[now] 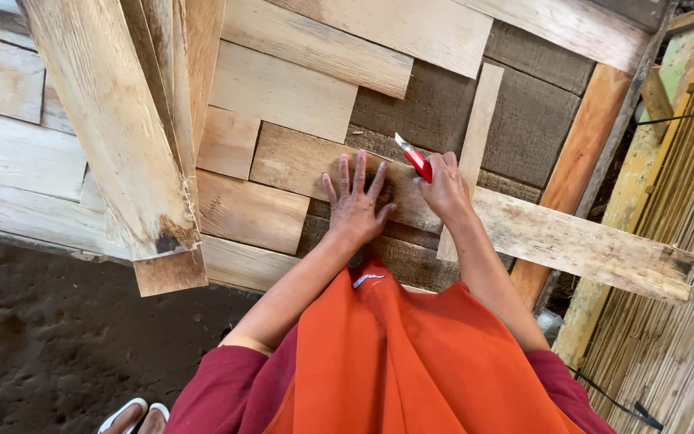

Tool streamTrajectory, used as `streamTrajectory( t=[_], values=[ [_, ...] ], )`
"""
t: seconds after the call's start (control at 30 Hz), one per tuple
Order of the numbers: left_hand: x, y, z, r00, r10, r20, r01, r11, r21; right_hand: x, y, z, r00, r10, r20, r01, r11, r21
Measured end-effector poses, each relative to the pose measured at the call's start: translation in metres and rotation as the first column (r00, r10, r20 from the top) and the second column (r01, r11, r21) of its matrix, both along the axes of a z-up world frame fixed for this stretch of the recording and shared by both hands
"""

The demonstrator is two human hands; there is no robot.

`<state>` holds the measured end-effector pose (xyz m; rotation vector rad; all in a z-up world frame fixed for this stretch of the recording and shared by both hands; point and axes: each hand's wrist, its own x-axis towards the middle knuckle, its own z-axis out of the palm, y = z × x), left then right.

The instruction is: A person is cutting thin wooden strips with a utility knife and arranging them to form a surface.

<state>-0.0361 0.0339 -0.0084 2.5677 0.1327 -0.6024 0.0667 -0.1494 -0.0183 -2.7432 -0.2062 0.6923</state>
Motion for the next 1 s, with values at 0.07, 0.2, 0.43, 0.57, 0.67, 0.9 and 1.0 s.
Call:
streamTrajectory(
  t=[0.07, 0.2, 0.43, 0.57, 0.67, 0.9, 1.0],
  values=[
    [-0.001, 0.000, 0.000, 1.000, 0.000, -0.001, 0.000, 1.000, 0.001, -0.001, 0.005, 0.009, 1.000, -0.007, -0.017, 0.007, 1.000, 0.009],
    [-0.002, 0.001, 0.000, 1.000, -0.001, -0.004, 0.001, 1.000, -0.003, -0.001, 0.008, 0.014, 0.999, -0.023, -0.041, 0.024, 1.000, 0.014],
    [-0.003, 0.002, -0.001, 1.000, -0.008, 0.010, 0.008, 1.000, -0.008, -0.003, 0.010, 0.019, 0.999, -0.031, -0.035, 0.031, 0.999, 0.008],
    [-0.002, 0.002, -0.002, 1.000, -0.014, 0.005, 0.014, 1.000, -0.007, -0.004, 0.009, 0.016, 0.999, -0.037, -0.028, 0.038, 0.999, 0.029],
    [-0.002, 0.002, -0.004, 1.000, -0.017, 0.002, 0.017, 1.000, 0.001, -0.007, 0.010, 0.016, 0.999, -0.046, -0.013, 0.046, 0.998, 0.037],
    [-0.002, 0.001, -0.005, 1.000, -0.016, -0.006, 0.016, 1.000, 0.008, -0.010, 0.007, 0.008, 0.998, -0.057, 0.039, 0.055, 0.997, 0.056],
    [-0.002, 0.001, -0.004, 1.000, -0.014, -0.021, 0.014, 1.000, 0.001, -0.014, 0.004, -0.001, 0.995, -0.054, 0.085, 0.049, 0.997, 0.058]
  ],
)
